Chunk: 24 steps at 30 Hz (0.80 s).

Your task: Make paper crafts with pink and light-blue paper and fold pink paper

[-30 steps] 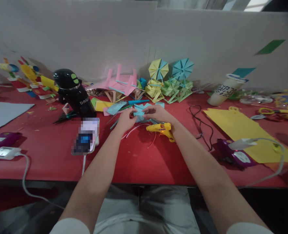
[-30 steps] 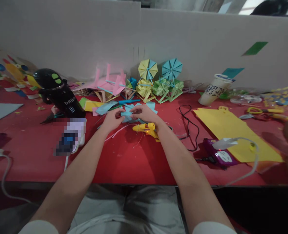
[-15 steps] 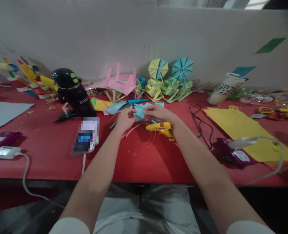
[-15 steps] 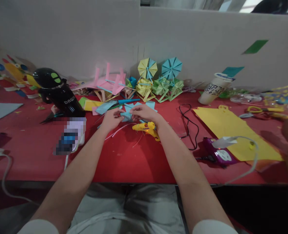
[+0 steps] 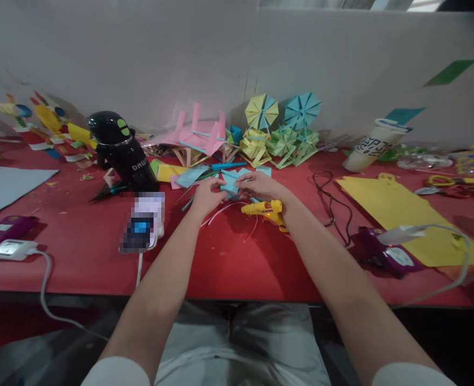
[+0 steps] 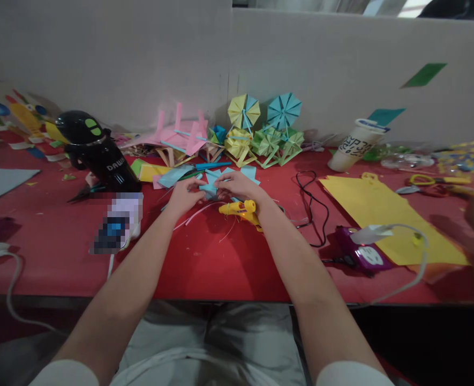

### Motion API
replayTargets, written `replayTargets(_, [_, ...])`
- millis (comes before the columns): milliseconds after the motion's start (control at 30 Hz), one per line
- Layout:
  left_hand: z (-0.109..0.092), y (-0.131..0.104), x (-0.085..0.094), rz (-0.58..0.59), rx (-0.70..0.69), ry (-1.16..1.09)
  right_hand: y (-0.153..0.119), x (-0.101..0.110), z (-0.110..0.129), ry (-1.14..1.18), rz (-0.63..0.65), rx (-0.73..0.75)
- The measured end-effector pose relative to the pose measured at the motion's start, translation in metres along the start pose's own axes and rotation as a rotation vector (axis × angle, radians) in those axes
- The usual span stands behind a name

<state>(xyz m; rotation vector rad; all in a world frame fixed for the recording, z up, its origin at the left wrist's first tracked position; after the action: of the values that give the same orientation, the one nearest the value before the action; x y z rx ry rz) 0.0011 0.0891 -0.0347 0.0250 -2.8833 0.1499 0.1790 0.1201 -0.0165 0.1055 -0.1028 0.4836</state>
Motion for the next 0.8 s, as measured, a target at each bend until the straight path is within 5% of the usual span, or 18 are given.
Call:
replayTargets(300, [-0.0004, 0.0005, 0.0003, 0.009, 0.007, -0.036, -0.0018, -0.0012, 0.0011, 0.023, -0.011, 0.0])
replayTargets(600, [-0.0057, -0.0029, -0.0016, 0.023, 0.16, -0.188, -0.0011, -0.0011, -0.0004, 0.02, -0.004, -0.013])
replayTargets(800, [-0.0077, -0.0053, -0.002, 0.026, 0.165, -0.268, -0.0084, 0.0055, 0.0062, -0.084, 0.12, 0.027])
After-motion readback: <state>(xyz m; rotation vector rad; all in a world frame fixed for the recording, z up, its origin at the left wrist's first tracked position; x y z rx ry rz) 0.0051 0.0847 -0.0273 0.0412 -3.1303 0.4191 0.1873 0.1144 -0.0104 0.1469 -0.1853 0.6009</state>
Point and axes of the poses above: each hand's wrist, its own y-axis towards the middle knuckle, its own x-axis out of the back of the hand, z = x × y, the point moved 3 cm from there along y, towards the middle knuckle, and after that the axes turned 15 degrees about x, right-handed, at the moved point
